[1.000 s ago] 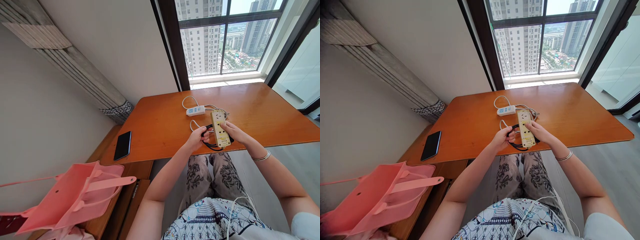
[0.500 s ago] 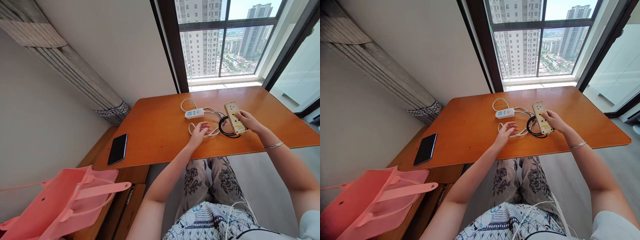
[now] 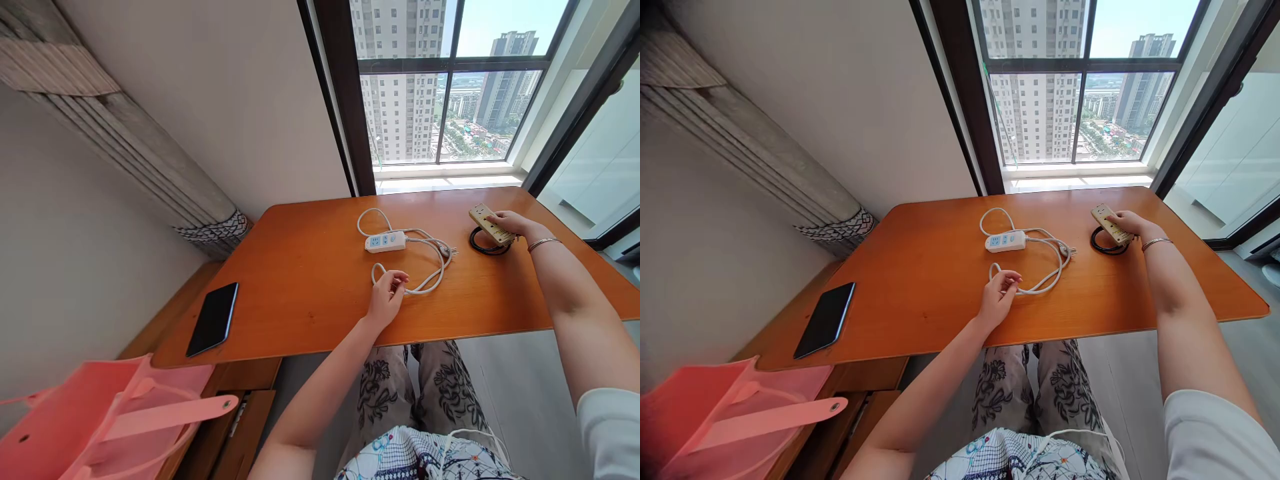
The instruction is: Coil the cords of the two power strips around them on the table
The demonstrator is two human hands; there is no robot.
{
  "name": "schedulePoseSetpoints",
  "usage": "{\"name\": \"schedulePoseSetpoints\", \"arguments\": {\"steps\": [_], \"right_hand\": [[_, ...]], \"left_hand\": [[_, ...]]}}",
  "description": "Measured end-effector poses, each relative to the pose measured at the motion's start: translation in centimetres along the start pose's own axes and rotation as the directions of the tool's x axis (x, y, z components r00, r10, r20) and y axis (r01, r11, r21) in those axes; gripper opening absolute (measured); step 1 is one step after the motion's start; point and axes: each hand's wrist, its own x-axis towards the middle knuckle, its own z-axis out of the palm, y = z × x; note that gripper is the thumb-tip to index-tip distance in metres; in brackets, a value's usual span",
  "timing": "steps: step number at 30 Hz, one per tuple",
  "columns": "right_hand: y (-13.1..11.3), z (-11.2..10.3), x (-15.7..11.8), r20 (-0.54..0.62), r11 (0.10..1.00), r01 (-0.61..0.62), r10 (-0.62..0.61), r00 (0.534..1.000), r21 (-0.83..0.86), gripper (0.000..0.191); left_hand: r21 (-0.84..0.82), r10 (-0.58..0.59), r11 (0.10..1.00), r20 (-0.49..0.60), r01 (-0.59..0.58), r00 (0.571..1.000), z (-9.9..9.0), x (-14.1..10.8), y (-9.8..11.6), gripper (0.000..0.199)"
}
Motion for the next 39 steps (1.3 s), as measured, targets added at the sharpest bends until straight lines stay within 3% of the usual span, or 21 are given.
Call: {"name": "schedulePoseSetpoints", "arguments": {"steps": [5, 11, 13, 16, 18, 22, 24, 27, 32, 39], "right_hand": [[0.5, 0.2, 3.0, -0.043, 0.980, 0.066, -0.076, 0.996, -0.190, 0.052], [1.7, 0.4, 3.5, -0.167, 0.845, 0.115, -0.233, 0.958, -0.522, 0.050], [1.3, 0.7, 2.7, -0.234, 0.810, 0.102, -0.284, 0.930, -0.577, 0.052], [0.0, 2.0, 0.4, -0.359, 0.768, 0.106, -0.411, 0.838, -0.632, 0.050], [-1.0, 3.6, -1.7, -0.369, 0.746, 0.139, -0.471, 0.801, -0.651, 0.046], [-1.9, 7.2, -6.0, -0.176, 0.708, 0.190, -0.410, 0.895, -0.680, 0.042], [-1.8, 8.5, -7.5, -0.145, 0.704, 0.143, -0.332, 0.932, -0.696, 0.039], [-1.3, 9.2, -8.4, -0.164, 0.706, 0.086, -0.279, 0.946, -0.703, 0.044], [-1.0, 8.2, -6.5, -0.179, 0.718, 0.105, -0.308, 0.934, -0.688, 0.044], [-1.4, 6.6, -2.0, -0.261, 0.782, 0.061, -0.279, 0.924, -0.620, 0.046]], "left_hand": [[0.119, 0.079, 0.989, 0.088, -0.090, 0.993, -0.3, -0.5, 0.5, 0.013], [0.139, 0.079, 0.986, 0.112, -0.094, 0.991, -0.3, -0.6, 0.6, 0.012], [0.142, 0.075, 0.986, 0.109, -0.090, 0.991, -0.3, -0.5, 0.5, 0.011], [0.129, 0.057, 0.989, 0.103, -0.070, 0.993, -0.4, -0.5, 0.4, 0.010], [0.123, 0.055, 0.990, 0.114, -0.070, 0.992, -0.4, -0.6, 0.4, 0.010], [0.108, 0.027, 0.993, 0.129, -0.041, 0.991, -0.4, -0.6, 0.6, 0.012], [0.099, 0.012, 0.995, 0.130, -0.025, 0.991, -0.4, -0.6, 0.7, 0.013], [0.112, 0.019, 0.993, 0.143, -0.035, 0.990, -0.4, -0.5, 0.8, 0.013], [0.171, 0.064, 0.980, 0.190, -0.098, 0.980, -0.4, -0.5, 0.9, 0.015], [0.134, 0.025, 0.990, 0.186, -0.051, 0.982, -0.4, -0.4, 0.7, 0.012]]}}
